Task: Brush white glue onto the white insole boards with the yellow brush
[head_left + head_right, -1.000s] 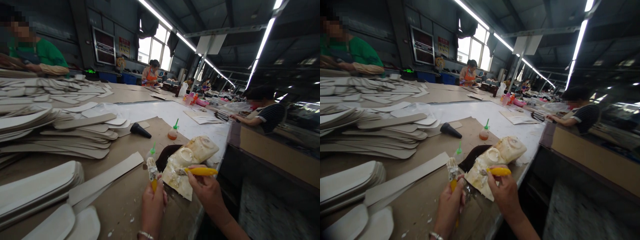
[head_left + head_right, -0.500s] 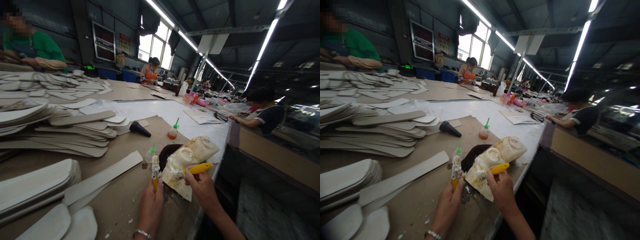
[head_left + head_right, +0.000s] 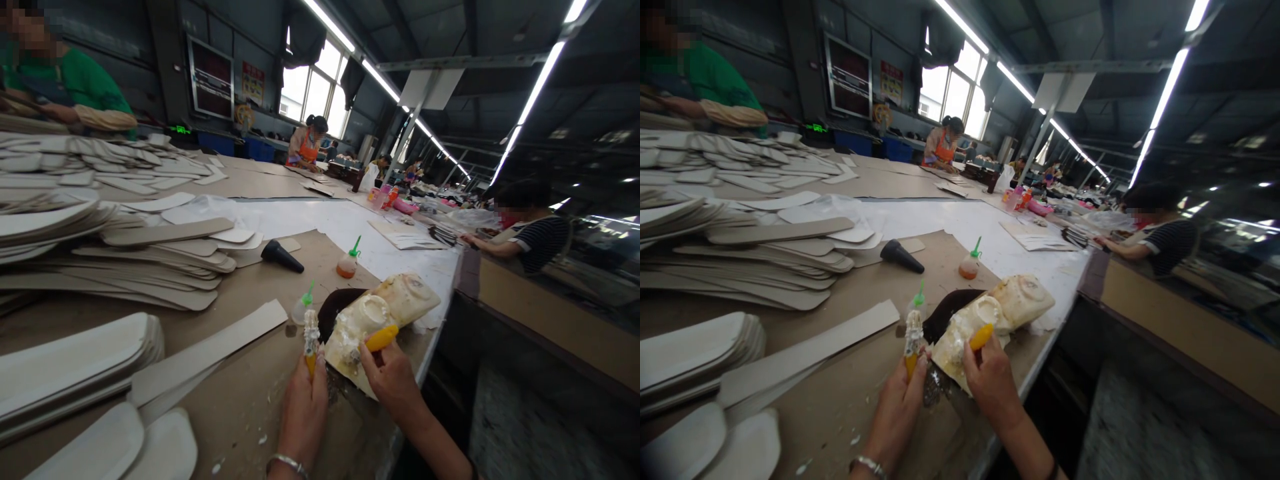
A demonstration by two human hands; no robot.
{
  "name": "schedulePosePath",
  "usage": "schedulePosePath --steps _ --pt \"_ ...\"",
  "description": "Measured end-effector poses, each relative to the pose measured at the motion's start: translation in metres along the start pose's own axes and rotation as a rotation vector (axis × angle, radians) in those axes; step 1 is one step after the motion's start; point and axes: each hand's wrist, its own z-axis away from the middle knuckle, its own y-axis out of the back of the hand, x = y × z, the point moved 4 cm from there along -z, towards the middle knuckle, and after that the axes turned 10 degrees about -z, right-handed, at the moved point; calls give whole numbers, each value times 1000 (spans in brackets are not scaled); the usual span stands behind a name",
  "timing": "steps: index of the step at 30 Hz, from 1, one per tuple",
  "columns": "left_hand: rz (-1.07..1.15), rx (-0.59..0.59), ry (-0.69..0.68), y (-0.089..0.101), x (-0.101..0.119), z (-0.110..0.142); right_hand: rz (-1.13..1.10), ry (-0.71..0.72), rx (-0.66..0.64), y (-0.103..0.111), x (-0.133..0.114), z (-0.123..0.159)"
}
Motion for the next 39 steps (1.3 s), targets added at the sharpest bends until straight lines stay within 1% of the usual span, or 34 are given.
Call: schedulePosePath --steps 4,6,10,12,14,15,18,19,22,23,26,28,32,36,39 --pt "-29 -7 -5 1 2 0 96 96 -35 -5 -8 0" --pt "-34 -8 -12 2 3 0 133 130 -32 -7 -15 1" --pt "-61 -14 -18 1 2 1 91 169 -96 -10 -20 5" --pt "-85 -18 -25 -1 1 2 91 160 -77 -8 -18 5" --pt "-98 -20 -37 -3 1 2 107 135 -27 -6 -13 5" --pt "-98 -20 -41 -3 1 2 100 125 -31 -6 -12 5" --pt "-100 -26 -33 -3 1 2 54 114 -111 -9 -9 7" --pt "-106 -28 -32 -3 2 2 54 106 -113 -10 -9 7" --pt "-126 -20 -54 -2 4 3 106 84 -40 -7 -9 4" --pt "-132 -14 -59 -2 4 3 114 84 -34 -7 -10 3" --pt "-138 -15 -44 -4 1 3 40 85 -102 -9 -14 5" --pt "-144 -27 -38 -4 0 3 -12 49 -134 -9 -13 7" --pt "-151 -20 -55 -4 2 3 43 -1 -54 -5 -7 8" --pt "-150 -27 -35 -4 1 3 14 0 -94 -7 -6 9" --pt "-153 -26 -50 -5 0 3 30 -38 -42 -5 -3 8"
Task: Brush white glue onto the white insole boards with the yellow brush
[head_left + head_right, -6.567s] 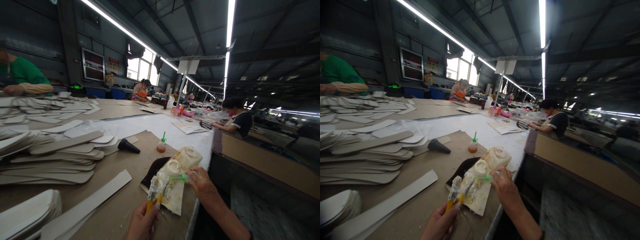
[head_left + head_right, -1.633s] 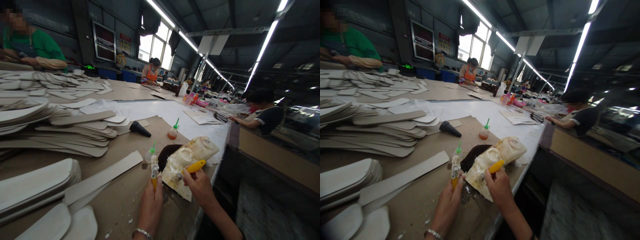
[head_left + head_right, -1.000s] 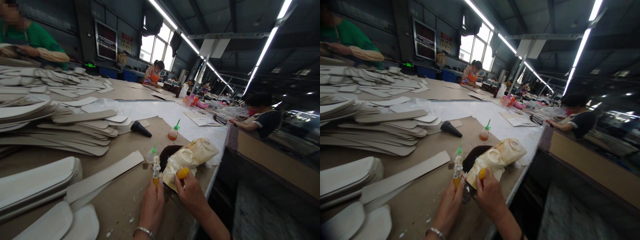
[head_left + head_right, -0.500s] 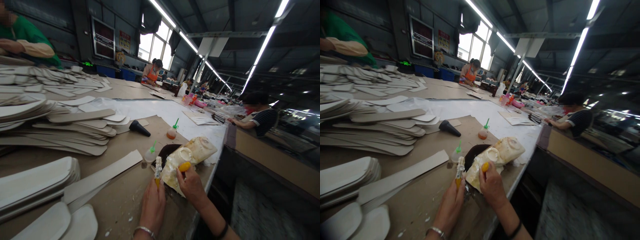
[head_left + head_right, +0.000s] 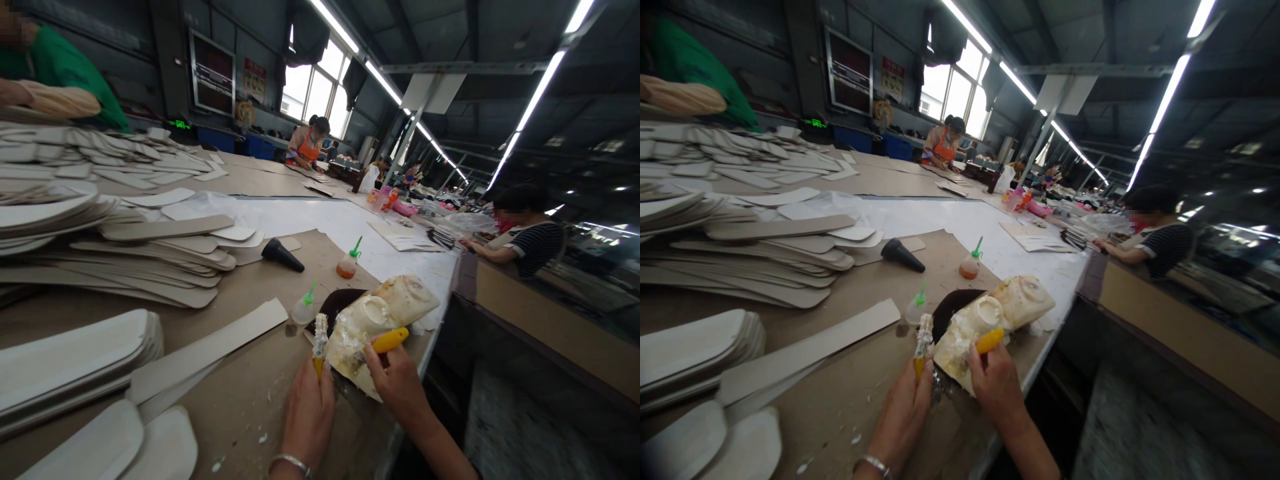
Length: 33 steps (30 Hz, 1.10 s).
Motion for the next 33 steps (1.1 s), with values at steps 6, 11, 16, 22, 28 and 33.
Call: schedulePosePath --steps 6,11,16,22,28,33 --pt "13 0 18 1 1 0 -16 15 -28 -3 -2 2" --pt "-4 9 -2 0 1 -1 17 -6 52 2 -1 -2" --pt "10 8 3 -2 0 -1 -11 -2 11 -1 -3 -2" --pt "24 11 -2 -1 0 -1 12 -7 8 -2 -1 -1" --pt "4 25 -13 -2 -2 -1 70 7 62 -2 0 -1" --pt "22 21 -12 -1 -1 -2 26 41 3 -6 -3 3"
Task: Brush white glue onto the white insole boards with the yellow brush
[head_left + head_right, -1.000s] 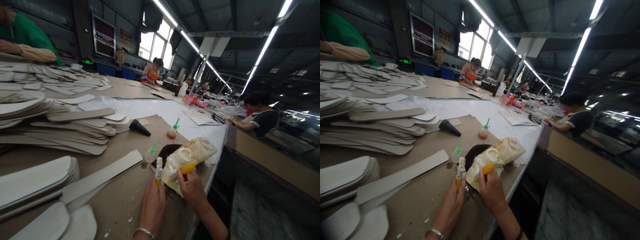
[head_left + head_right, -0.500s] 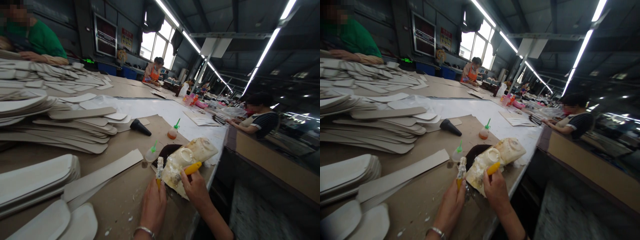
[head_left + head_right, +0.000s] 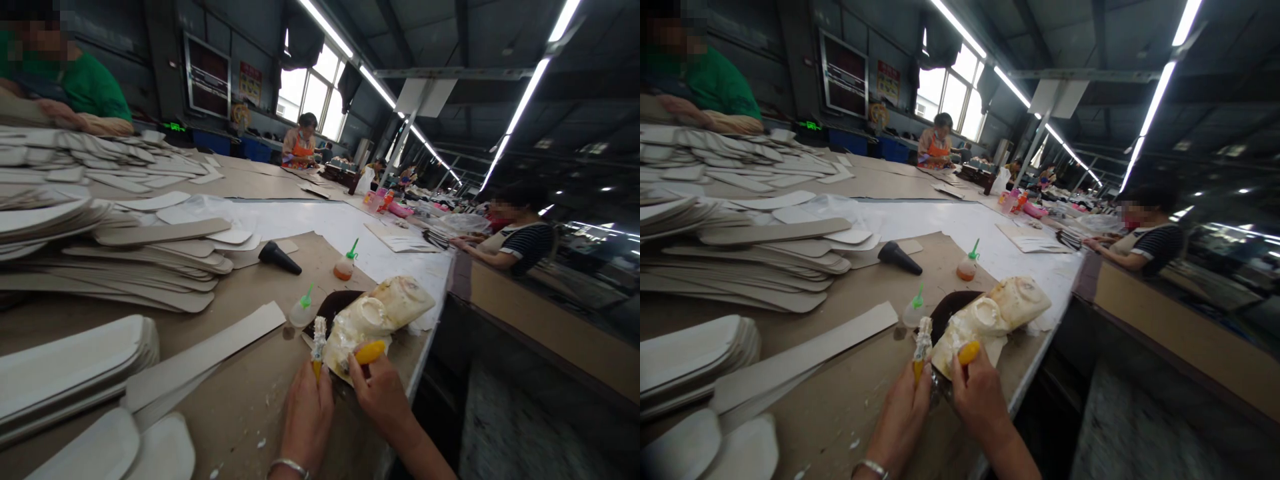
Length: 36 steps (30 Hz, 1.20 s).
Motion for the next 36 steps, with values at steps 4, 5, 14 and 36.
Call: schedulePosePath --steps 4,5,14,36 --pt "-7 2 -5 2 3 0 40 -28 56 4 1 -1" --pt "-10 1 1 2 2 1 44 -19 50 3 -1 -2" --pt "-8 -7 -12 0 1 0 43 -33 52 2 -2 -1" --pt "14 -36 -2 -2 -3 0 -67 -30 -15 3 -5 9"
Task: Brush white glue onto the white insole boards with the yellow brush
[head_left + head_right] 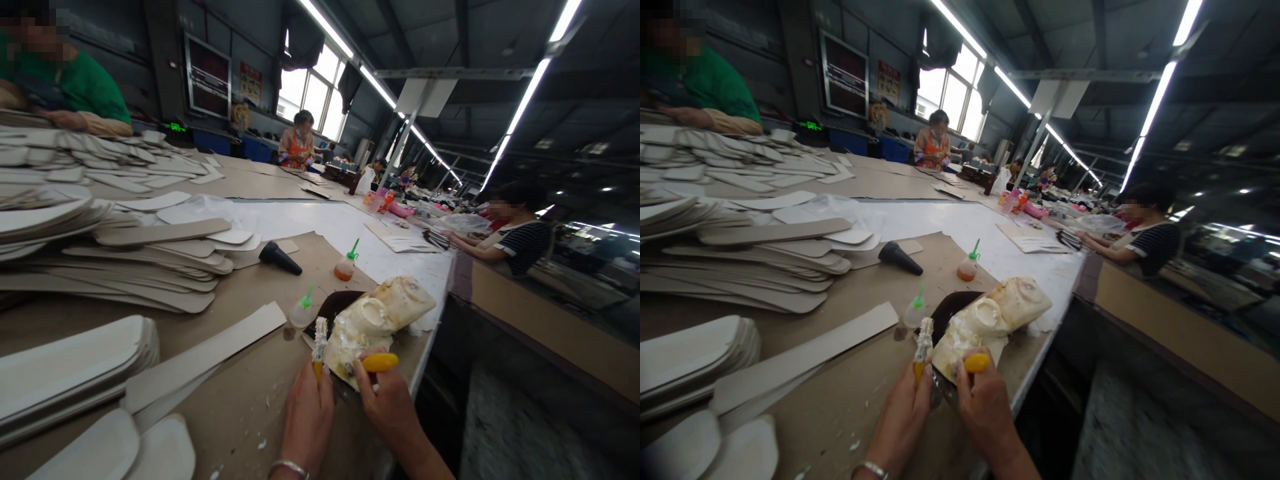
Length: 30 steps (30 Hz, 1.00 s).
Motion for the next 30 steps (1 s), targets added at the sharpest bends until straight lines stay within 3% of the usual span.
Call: schedulePosePath --steps 4,8,11,16,20,24,27,30 --pt "-12 23 -5 0 1 0 50 -57 75 3 8 1" --pt "-1 13 6 0 1 1 3 -69 14 1 13 2" --pt "-14 21 0 0 1 2 16 -128 62 3 13 1" --pt "15 31 12 0 0 1 -87 -75 -2 -2 8 2" --pt "52 55 15 4 2 1 -268 -396 121 15 25 -1" --pt "274 51 65 3 3 0 -750 -719 322 33 28 1" --pt "523 -11 145 -5 5 -1 -1037 -814 354 34 18 6" --pt "655 -71 230 -10 10 1 -1165 -864 339 30 11 10"
